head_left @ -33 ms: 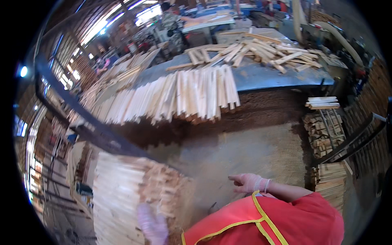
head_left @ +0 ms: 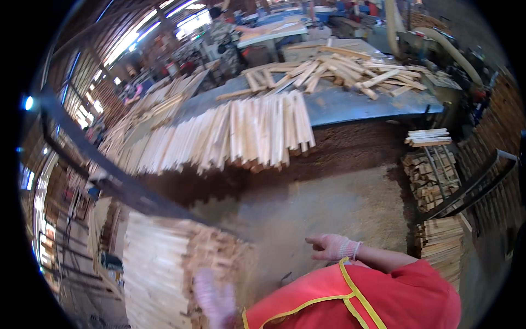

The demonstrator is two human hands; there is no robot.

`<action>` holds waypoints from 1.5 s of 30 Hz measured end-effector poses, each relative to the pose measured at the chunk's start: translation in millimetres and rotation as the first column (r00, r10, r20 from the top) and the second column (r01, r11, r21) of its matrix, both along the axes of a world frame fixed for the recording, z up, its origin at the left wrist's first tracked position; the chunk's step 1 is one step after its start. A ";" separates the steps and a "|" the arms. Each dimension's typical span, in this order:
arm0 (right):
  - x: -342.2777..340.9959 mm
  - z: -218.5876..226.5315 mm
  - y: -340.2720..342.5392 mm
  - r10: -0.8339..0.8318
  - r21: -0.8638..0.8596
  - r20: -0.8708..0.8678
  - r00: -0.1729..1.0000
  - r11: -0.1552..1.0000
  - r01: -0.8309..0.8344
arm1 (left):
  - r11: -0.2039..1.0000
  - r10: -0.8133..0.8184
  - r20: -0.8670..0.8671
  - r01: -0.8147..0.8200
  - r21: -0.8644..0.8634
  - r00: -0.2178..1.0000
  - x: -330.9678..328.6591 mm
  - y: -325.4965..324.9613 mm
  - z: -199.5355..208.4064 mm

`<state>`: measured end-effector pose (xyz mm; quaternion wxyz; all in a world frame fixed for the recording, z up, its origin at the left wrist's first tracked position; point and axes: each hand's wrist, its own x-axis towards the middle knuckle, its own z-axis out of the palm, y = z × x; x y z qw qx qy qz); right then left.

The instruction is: The person repeatedly picks up thin wooden planks from a disorganized pile on a metal table and stacks them neatly in a growing pile. They occasionally lift the entire stack to reposition it on the table. The task is performed by hand in a workshop environment.

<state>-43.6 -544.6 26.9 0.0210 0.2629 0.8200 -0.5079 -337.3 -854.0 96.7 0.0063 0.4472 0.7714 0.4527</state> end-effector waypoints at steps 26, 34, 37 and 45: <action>58.7 -13.6 507.0 -0.513 -0.190 0.203 0.834 0.815 0.548 | 0.431 -0.882 -0.086 0.721 -0.543 0.463 92.0 766.1 -67.4; 34.9 -10.6 796.4 -0.493 0.560 -0.028 0.869 0.712 0.423 | 0.511 -0.585 0.185 0.537 -0.671 0.789 81.8 896.1 -136.1; 13.0 4.5 920.9 -0.493 0.829 0.139 0.859 0.533 0.172 | 0.618 -0.347 0.109 0.314 -0.720 0.932 63.1 914.8 -151.5; -20.5 1.2 1010.5 -0.261 0.498 0.353 0.899 0.865 0.055 | 0.924 0.161 0.650 0.117 -0.364 0.743 50.0 912.5 -145.2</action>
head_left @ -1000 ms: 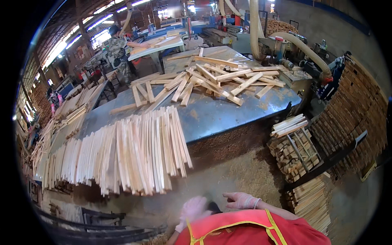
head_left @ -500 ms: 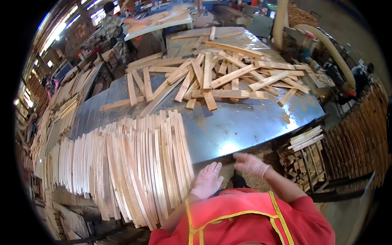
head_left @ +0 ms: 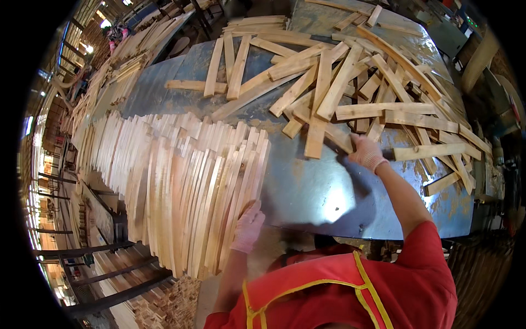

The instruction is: The person repeatedly picks up thin wooden planks from a disorganized pile on a metal table and stacks them neatly in a growing pile. They occasionally lift the entire stack to reposition it on the table. The task is performed by hand in a workshop environment.

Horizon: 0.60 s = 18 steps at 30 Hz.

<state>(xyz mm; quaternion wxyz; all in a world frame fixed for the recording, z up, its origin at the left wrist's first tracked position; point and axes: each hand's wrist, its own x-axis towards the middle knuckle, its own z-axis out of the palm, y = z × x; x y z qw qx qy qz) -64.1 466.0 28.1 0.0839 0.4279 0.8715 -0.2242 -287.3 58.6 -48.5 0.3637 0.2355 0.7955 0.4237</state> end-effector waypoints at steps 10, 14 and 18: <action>-37.9 -62.5 -157.6 -0.729 -0.957 -0.286 0.622 0.246 -0.152 | 0.997 -0.078 0.002 0.078 -0.012 0.997 -3.7 16.6 -3.2; -67.3 -87.1 -209.0 -0.871 -0.971 -0.206 0.446 0.127 -0.201 | 0.964 -0.263 -0.238 0.242 -0.114 0.935 16.2 11.1 27.3; -89.1 -95.5 -265.9 -0.853 -0.961 -0.270 0.447 0.212 -0.175 | 0.901 -0.419 -0.408 0.316 -0.297 0.811 45.0 -1.0 44.2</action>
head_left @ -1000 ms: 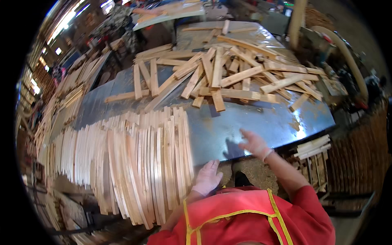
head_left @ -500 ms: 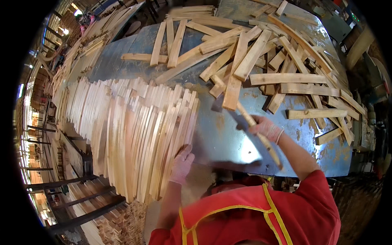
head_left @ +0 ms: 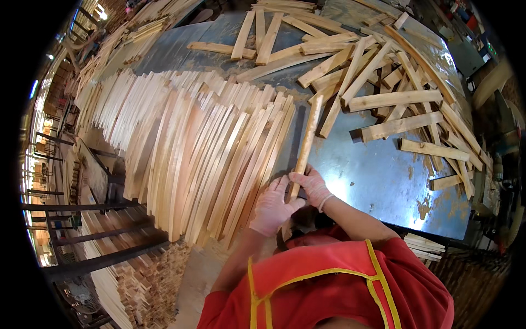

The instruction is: The person repeatedly picks up thin wooden planks from a disorganized pile on a metal table and stacks them neatly in a growing pile. They occasionally lift the entire stack to reposition it on the table. The task is performed by hand in a workshop environment.

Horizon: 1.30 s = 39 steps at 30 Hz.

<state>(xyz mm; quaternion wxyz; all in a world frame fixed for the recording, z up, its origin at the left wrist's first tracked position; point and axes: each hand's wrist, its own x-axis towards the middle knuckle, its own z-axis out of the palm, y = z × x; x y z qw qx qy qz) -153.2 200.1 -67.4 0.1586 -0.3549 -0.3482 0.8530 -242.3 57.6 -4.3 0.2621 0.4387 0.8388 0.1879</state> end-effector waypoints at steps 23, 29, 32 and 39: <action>12.0 17.9 397.9 -0.820 0.913 0.297 0.490 0.394 0.106 | 0.995 0.086 -0.090 -0.090 -0.043 0.992 -8.0 289.8 -35.6; 30.8 9.4 354.0 -0.513 0.801 0.412 0.753 0.598 -0.031 | 0.976 -0.116 0.344 0.172 -0.137 0.932 41.9 321.6 -74.4; 60.5 40.9 311.8 -0.275 0.428 0.334 0.901 0.897 0.115 | 0.961 -0.221 0.491 0.274 -0.037 0.843 102.4 278.2 -75.5; 115.7 35.3 146.6 -0.041 0.035 -0.076 0.996 0.998 0.043 | 0.979 -0.116 0.970 -0.142 0.149 0.215 87.9 123.0 -39.2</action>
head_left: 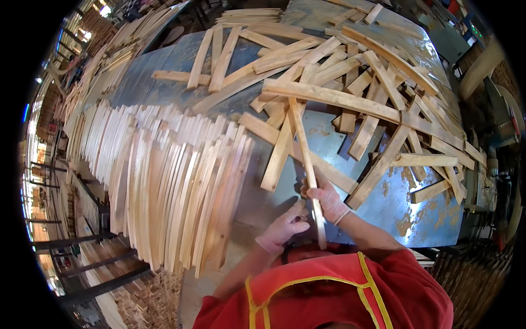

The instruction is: The person repeatedly picks up thin wooden planks from a disorganized pile on a metal table and stacks them neatly in a growing pile. They occasionally lift the entire stack to reposition it on the table. The task is performed by hand in a workshop environment.

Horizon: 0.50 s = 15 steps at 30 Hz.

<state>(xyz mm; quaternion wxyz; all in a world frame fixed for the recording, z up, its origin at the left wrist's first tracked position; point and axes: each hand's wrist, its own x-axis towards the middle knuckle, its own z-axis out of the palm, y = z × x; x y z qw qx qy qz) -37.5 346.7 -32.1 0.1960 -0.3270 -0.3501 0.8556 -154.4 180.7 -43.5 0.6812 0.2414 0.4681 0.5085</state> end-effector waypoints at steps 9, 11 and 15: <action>-27.9 -43.7 -104.6 0.410 0.508 0.508 0.757 0.567 -0.648 | 0.888 0.071 -0.675 -0.354 -0.293 0.734 -38.2 -62.1 9.5; -37.7 -29.8 -77.2 0.354 0.345 0.414 0.839 0.792 -0.504 | 0.858 0.017 -0.767 -0.403 -0.319 0.642 -56.1 -86.1 7.9; -43.7 -55.7 8.9 -0.183 0.766 0.418 0.890 0.597 -0.237 | 0.866 -0.305 -0.899 -0.302 -0.399 0.314 -78.7 -125.4 67.2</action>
